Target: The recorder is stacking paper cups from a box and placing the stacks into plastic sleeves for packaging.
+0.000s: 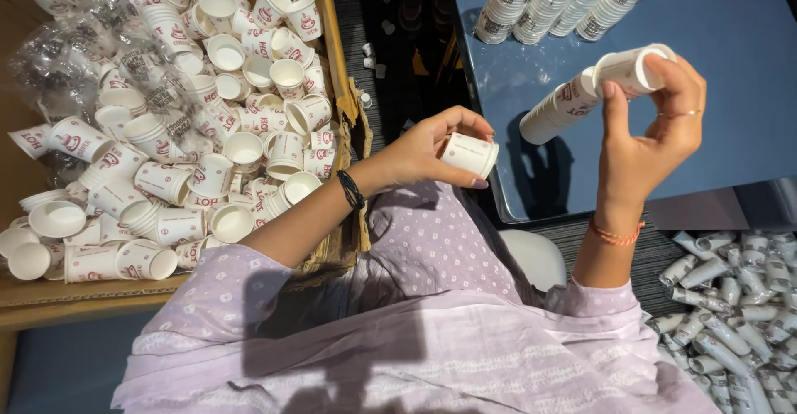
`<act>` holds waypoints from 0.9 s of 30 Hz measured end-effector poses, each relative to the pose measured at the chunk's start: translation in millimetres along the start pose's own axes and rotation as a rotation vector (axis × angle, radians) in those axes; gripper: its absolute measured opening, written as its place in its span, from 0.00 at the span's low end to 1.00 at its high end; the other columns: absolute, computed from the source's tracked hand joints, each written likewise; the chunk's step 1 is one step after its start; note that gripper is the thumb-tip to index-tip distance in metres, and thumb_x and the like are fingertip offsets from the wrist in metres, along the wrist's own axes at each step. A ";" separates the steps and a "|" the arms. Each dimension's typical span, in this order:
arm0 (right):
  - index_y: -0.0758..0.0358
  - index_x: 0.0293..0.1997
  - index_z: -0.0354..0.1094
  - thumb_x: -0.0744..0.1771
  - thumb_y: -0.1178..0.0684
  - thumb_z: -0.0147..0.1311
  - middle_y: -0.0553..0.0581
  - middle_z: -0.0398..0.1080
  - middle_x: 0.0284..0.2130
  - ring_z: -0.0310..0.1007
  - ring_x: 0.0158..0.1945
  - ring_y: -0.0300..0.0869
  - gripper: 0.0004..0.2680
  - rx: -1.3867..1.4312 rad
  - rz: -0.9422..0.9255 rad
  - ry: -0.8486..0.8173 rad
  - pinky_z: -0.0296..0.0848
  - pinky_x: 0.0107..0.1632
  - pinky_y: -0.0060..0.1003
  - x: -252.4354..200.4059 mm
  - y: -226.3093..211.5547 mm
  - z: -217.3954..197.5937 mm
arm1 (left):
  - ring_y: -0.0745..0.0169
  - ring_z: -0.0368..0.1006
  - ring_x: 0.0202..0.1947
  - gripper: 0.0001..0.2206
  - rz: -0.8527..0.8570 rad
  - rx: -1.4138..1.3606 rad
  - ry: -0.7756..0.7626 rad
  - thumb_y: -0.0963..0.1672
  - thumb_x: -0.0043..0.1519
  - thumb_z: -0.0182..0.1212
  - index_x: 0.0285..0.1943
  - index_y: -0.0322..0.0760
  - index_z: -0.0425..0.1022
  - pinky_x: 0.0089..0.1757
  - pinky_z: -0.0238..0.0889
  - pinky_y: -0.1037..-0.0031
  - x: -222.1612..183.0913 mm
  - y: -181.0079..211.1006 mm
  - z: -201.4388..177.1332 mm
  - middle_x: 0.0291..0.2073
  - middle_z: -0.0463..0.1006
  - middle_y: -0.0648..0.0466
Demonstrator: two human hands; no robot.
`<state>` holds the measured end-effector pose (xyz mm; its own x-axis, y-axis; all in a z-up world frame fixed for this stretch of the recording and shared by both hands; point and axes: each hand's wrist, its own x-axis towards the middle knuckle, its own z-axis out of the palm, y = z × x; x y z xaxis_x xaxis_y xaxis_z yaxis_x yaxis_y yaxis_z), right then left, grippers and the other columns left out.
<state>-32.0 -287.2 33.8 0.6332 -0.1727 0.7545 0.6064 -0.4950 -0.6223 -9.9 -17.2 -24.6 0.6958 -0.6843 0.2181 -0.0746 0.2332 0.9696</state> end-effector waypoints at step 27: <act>0.68 0.69 0.61 0.62 0.60 0.70 0.57 0.71 0.55 0.75 0.56 0.40 0.28 0.125 0.160 -0.530 0.76 0.56 0.33 -48.2 -60.7 31.5 | 0.66 0.72 0.60 0.30 0.055 -0.098 0.084 0.39 0.60 0.72 0.71 0.29 0.65 0.59 0.71 0.71 2.3 -10.2 -0.6 0.60 0.75 0.51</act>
<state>-84.2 -222.1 28.6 0.8570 0.2299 0.4611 0.5152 -0.3876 -0.7644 -7.2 -20.8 -34.1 0.7500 -0.6095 0.2570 -0.0471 0.3383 0.9399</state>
